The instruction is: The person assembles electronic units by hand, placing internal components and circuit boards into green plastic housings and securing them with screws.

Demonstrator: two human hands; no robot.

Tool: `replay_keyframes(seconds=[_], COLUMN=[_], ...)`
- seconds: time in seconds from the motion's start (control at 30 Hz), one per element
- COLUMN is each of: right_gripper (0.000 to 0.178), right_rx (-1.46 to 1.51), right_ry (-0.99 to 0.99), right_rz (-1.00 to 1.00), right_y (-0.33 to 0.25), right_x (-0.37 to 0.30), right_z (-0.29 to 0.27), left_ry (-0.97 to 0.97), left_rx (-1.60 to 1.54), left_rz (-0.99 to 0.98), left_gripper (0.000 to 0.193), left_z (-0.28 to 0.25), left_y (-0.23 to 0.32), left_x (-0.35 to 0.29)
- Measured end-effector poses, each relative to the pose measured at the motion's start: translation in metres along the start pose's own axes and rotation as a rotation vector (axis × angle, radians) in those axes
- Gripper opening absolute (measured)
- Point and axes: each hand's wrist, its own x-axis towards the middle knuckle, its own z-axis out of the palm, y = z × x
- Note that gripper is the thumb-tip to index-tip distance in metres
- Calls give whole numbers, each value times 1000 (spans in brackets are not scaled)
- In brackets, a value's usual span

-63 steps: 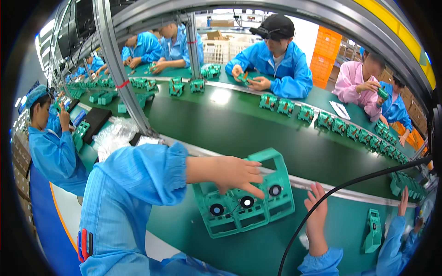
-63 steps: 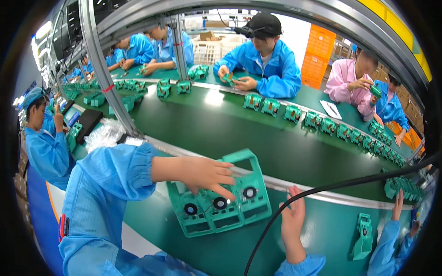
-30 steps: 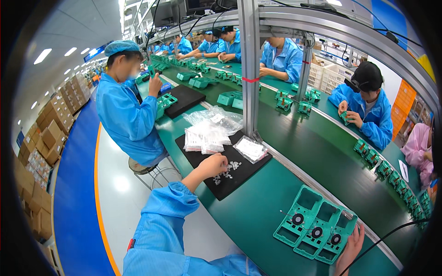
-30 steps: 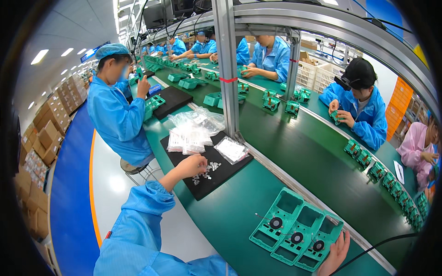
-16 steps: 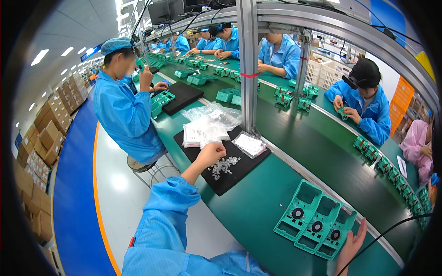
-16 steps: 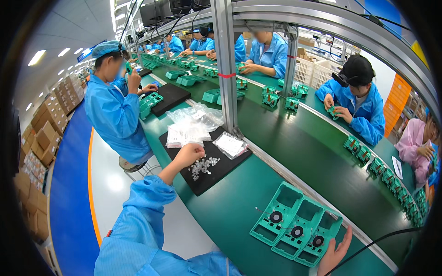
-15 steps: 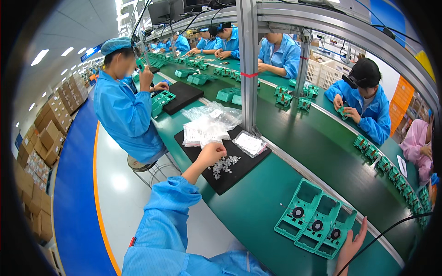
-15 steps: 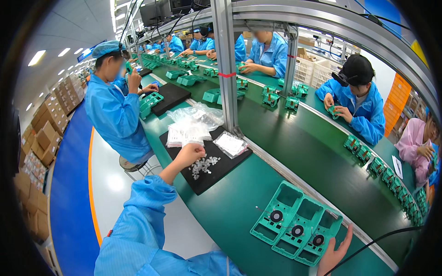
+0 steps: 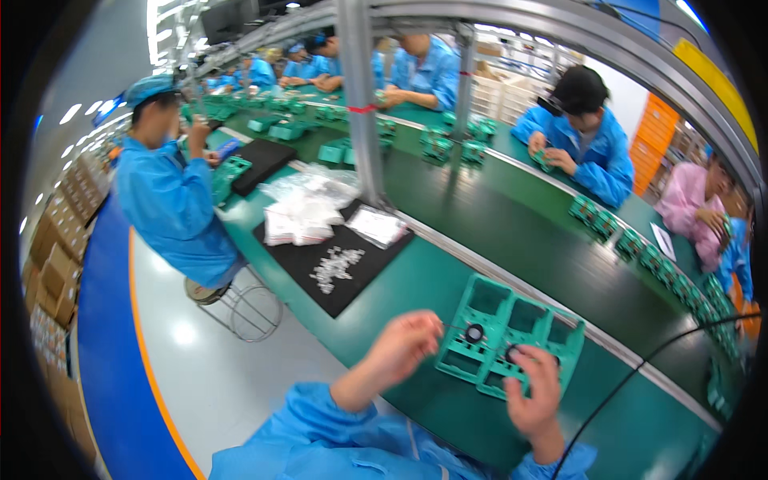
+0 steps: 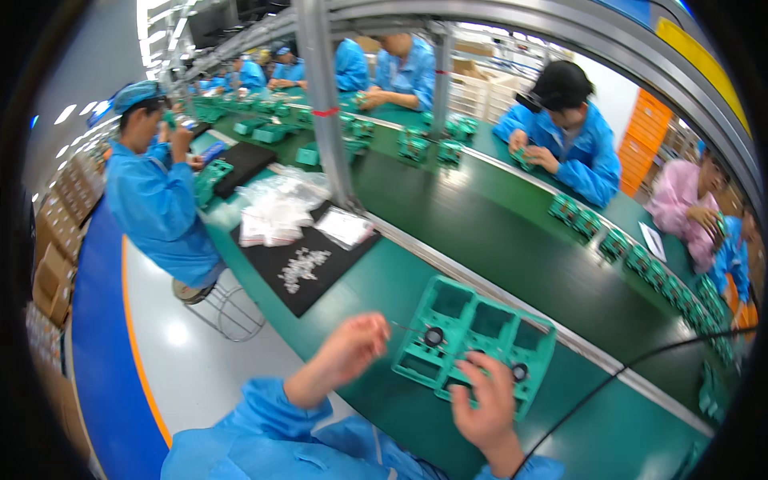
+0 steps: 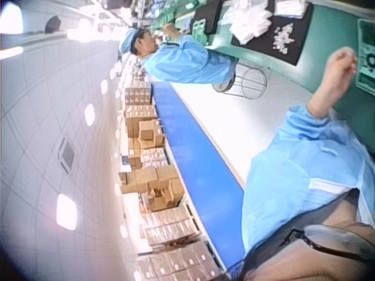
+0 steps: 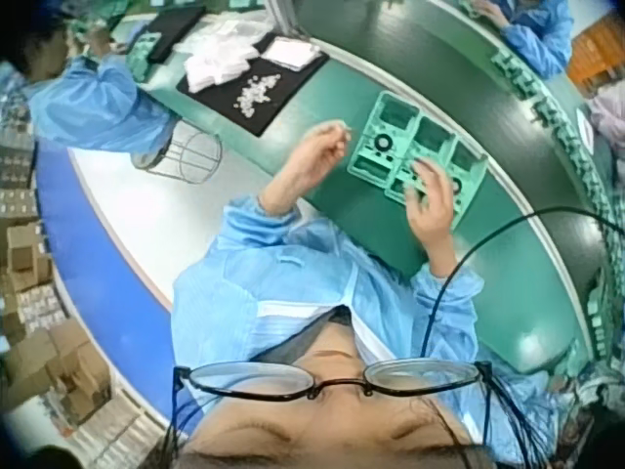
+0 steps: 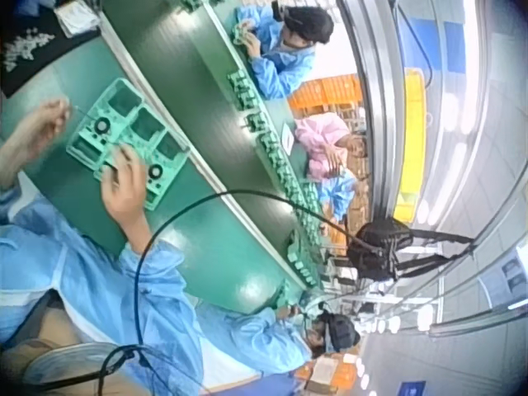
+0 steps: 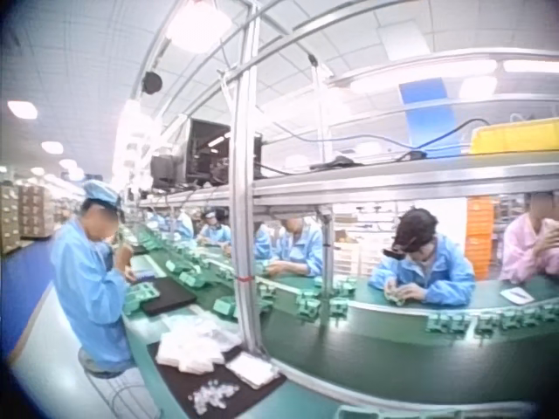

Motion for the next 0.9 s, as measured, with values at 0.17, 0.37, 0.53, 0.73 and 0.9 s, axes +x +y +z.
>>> replay_keyframes(seconds=[0.17,0.37,0.53,0.73,0.9], right_gripper=[22,12,11,14,14], right_rx=[222,176,222,237,265], right_ry=[-58,30,299,508,646], right_rz=[149,249,506,674,896], right_y=[-9,25,44,60,77], right_x=[-5,-33,-70,-127,-122], right_z=[-3,-13,-14,-50,-53], left_ry=[-119,-80,-2,-55,-43], left_rx=[-249,-275,-256,-344,-417], left_rz=[-221,-302,-84,-227,-371], left_gripper=[11,11,12,12,9], left_z=[61,81,77,79,77], left_y=[-67,-118,-137,-130,-121], left_x=[-23,-13,5,5,2])
